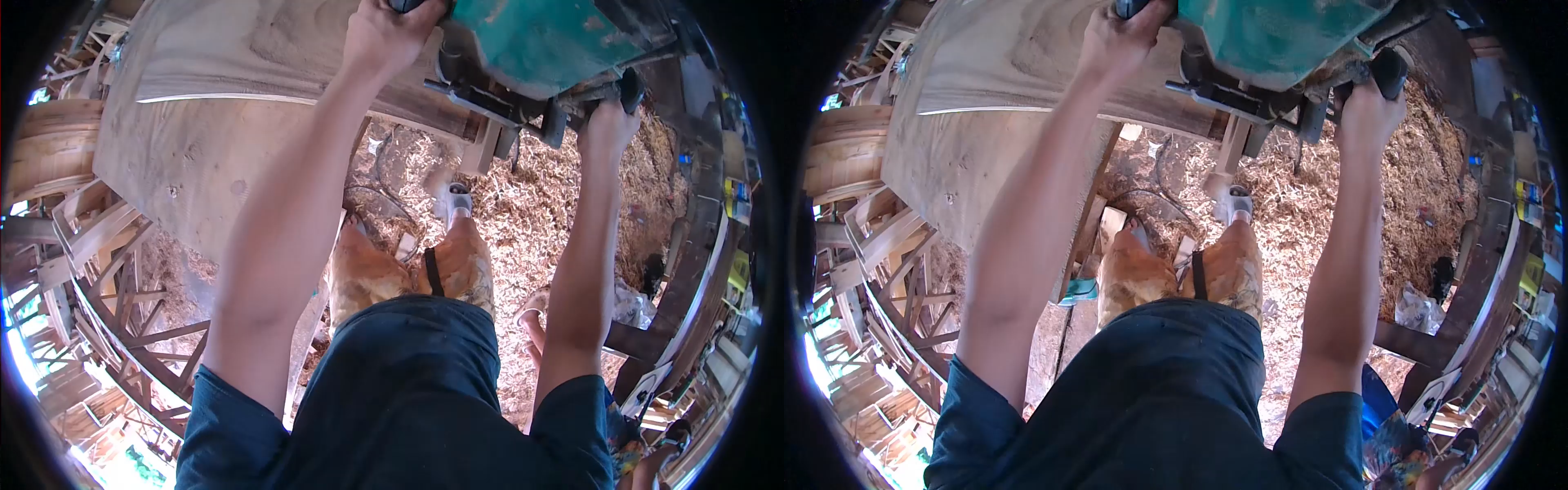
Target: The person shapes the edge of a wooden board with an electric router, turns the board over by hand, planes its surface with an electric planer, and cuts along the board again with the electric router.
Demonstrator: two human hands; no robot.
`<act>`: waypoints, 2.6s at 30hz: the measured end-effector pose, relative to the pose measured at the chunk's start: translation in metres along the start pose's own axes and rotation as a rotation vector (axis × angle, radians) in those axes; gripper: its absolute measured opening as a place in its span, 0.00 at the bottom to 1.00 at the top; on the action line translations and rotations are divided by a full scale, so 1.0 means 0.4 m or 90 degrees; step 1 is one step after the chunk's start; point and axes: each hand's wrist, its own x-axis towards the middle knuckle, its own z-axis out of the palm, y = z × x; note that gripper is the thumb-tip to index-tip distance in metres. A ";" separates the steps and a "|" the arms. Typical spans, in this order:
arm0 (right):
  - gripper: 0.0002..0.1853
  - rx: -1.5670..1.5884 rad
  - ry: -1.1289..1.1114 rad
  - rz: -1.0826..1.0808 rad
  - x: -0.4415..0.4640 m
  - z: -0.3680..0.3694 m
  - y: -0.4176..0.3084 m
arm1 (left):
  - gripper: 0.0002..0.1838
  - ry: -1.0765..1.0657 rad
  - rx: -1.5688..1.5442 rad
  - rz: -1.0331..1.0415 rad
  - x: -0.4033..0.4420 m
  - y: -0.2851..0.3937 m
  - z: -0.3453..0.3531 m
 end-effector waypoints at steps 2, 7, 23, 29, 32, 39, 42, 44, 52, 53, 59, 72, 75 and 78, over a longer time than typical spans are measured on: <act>0.07 -0.006 0.010 0.002 -0.035 -0.010 -0.012 | 0.15 -0.005 0.012 0.036 -0.030 0.019 -0.010; 0.07 -0.079 0.001 0.030 -0.081 -0.058 -0.020 | 0.20 -0.035 0.121 -0.030 -0.065 0.009 -0.033; 0.08 -0.093 0.014 -0.051 0.060 0.017 0.037 | 0.24 -0.049 0.083 -0.112 0.074 -0.027 -0.018; 0.08 -0.032 0.010 0.004 -0.015 0.007 0.019 | 0.21 -0.017 0.152 -0.072 -0.012 -0.017 -0.042; 0.08 -0.003 0.010 0.006 -0.070 -0.003 -0.002 | 0.22 -0.004 0.111 -0.103 -0.070 0.025 -0.060; 0.09 -0.088 0.005 0.044 -0.161 -0.061 -0.034 | 0.19 -0.031 0.107 -0.076 -0.153 0.052 -0.095; 0.08 -0.128 0.040 0.016 -0.187 -0.106 0.004 | 0.18 -0.025 0.083 -0.056 -0.190 0.053 -0.103; 0.10 -0.167 -0.011 0.018 -0.208 -0.125 -0.003 | 0.18 -0.015 0.084 -0.099 -0.210 0.071 -0.110; 0.17 -0.461 -0.062 -0.273 -0.281 -0.139 -0.038 | 0.13 0.007 -0.014 -0.143 -0.246 0.082 -0.113; 0.25 -0.219 -0.058 -0.043 -0.281 -0.134 -0.025 | 0.13 0.013 -0.038 -0.143 -0.236 0.080 -0.109; 0.21 -0.224 -0.010 -0.070 -0.194 -0.086 0.007 | 0.13 0.012 -0.072 -0.138 -0.154 0.037 -0.078; 0.10 -0.220 0.037 -0.073 0.212 0.132 0.045 | 0.21 0.013 0.046 -0.149 0.263 -0.039 0.053; 0.10 -0.231 0.035 -0.072 0.316 0.171 0.074 | 0.23 0.018 0.077 -0.146 0.365 -0.052 0.082; 0.10 -0.248 0.012 -0.059 0.395 0.180 0.100 | 0.24 0.020 0.024 -0.107 0.412 -0.070 0.107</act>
